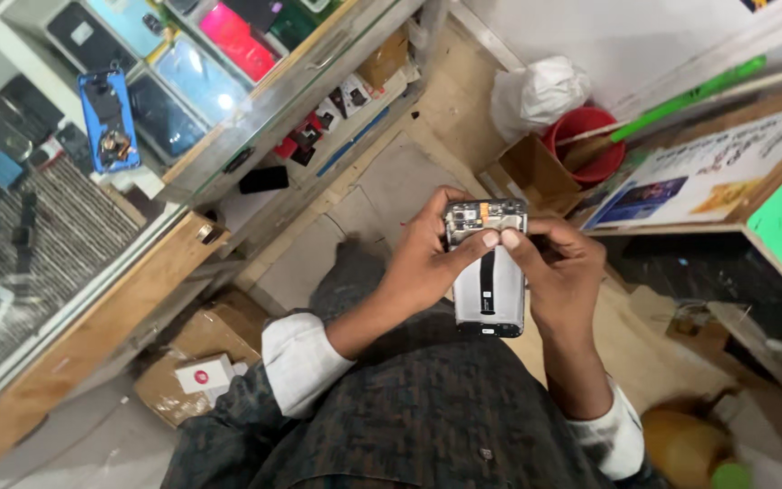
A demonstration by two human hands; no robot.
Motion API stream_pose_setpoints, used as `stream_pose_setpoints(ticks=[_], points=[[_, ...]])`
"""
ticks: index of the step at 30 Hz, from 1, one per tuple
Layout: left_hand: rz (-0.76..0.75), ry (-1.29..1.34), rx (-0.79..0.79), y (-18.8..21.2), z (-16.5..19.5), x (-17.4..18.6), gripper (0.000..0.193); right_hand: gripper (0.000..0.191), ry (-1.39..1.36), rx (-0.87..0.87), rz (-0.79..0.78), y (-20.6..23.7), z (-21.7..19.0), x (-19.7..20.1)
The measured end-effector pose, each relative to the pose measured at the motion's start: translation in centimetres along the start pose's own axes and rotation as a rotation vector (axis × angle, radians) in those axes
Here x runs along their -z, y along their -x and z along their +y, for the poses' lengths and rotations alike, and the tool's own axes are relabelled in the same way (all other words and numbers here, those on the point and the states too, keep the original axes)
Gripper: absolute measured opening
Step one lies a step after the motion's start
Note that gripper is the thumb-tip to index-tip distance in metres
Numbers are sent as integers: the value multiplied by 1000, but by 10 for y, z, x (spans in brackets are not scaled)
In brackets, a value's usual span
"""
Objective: The person removes a protective film from a smartphone, then picks up a disassembled phone and reassembles it by attaching the back cover. They power on the device, navigate the interface, and use a red plastic tool to pry and adjust the phone's edges.
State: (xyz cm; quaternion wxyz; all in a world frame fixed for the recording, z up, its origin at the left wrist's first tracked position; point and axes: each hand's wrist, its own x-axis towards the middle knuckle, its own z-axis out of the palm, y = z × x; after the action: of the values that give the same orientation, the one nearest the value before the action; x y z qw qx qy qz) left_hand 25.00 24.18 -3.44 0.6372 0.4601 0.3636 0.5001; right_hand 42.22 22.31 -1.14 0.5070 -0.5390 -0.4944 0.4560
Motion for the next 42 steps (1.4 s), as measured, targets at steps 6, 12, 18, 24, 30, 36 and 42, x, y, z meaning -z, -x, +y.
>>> stream_pose_setpoints(ticks=[6, 12, 18, 24, 30, 36, 42], points=[[-28, 192, -45, -18, 8, -46, 56, 8, 3, 88, 272, 8, 0, 36], [-333, -303, -287, -40, 20, -90, 58, 18, 322, 250, 617, 16, -13, 69], [-688, -168, -328, -71, 8, -147, 68, 15, 524, 315, 903, 23, -36, 97], [-886, 95, -319, -76, -14, -218, 72, 30, 856, 344, 1007, 44, -52, 139], [-962, 288, 219, -42, -54, -303, 64, 26, 990, 255, 1089, 90, -52, 206], [-942, 443, 497, 13, -117, -416, 45, 21, 1247, 100, 1118, 165, -55, 318], [-980, 374, 550, 59, -149, -506, 44, 55, 164, 119, 1182, 239, -17, 425]])
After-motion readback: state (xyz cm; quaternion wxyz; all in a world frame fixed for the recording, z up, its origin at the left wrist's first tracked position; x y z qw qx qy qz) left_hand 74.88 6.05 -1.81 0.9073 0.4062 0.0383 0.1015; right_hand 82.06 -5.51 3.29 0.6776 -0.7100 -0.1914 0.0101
